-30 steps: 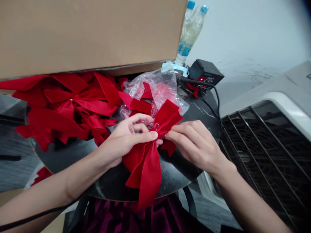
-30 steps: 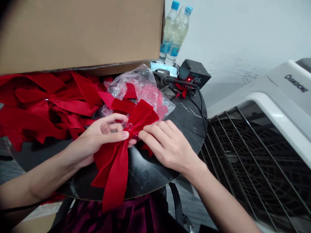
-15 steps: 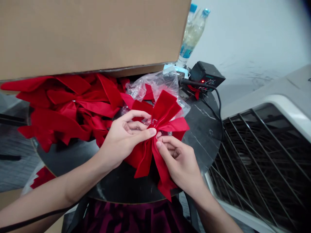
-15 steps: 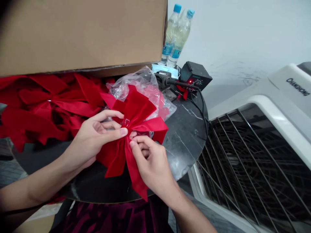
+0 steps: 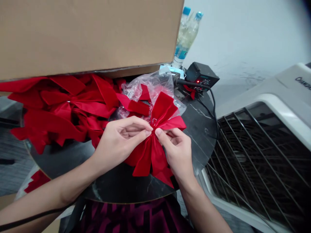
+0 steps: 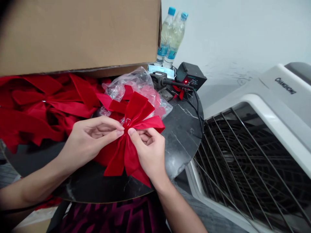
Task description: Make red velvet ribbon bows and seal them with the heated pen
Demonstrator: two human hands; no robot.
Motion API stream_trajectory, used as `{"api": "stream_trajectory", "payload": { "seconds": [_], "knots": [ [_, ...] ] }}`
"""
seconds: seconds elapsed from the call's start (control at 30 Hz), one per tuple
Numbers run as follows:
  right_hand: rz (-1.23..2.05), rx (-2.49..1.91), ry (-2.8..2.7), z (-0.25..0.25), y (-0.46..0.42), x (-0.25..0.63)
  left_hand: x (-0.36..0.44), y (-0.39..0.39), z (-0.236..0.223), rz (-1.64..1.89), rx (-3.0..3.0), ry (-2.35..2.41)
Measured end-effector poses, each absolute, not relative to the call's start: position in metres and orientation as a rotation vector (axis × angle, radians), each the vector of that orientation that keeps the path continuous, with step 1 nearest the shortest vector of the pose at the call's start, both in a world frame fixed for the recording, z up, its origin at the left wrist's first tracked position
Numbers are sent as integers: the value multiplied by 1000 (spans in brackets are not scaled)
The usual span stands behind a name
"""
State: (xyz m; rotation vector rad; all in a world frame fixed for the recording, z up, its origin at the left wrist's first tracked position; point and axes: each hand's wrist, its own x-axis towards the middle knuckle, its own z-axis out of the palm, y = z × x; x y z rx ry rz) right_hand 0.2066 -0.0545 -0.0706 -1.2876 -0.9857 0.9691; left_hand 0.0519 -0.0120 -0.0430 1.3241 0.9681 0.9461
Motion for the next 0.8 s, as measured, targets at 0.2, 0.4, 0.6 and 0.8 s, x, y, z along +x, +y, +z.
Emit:
{"api": "stream_trajectory", "payload": {
  "seconds": [0.2, 0.4, 0.6, 0.8],
  "knots": [
    [926, -1517, -1099, -47, -55, 262, 50, -10, -44, 870, 1282, 1037],
    [776, -1578, -1001, -55, 25, 351, 47, -6, -46, 760, 1240, 1022],
    [942, -1437, -986, -78, 109, 358, 49, -3, -45, 735, 1199, 1027],
    [766, -1346, -989, -100, 151, 350, 48, -1, -47, 701, 1188, 1003]
  ]
}}
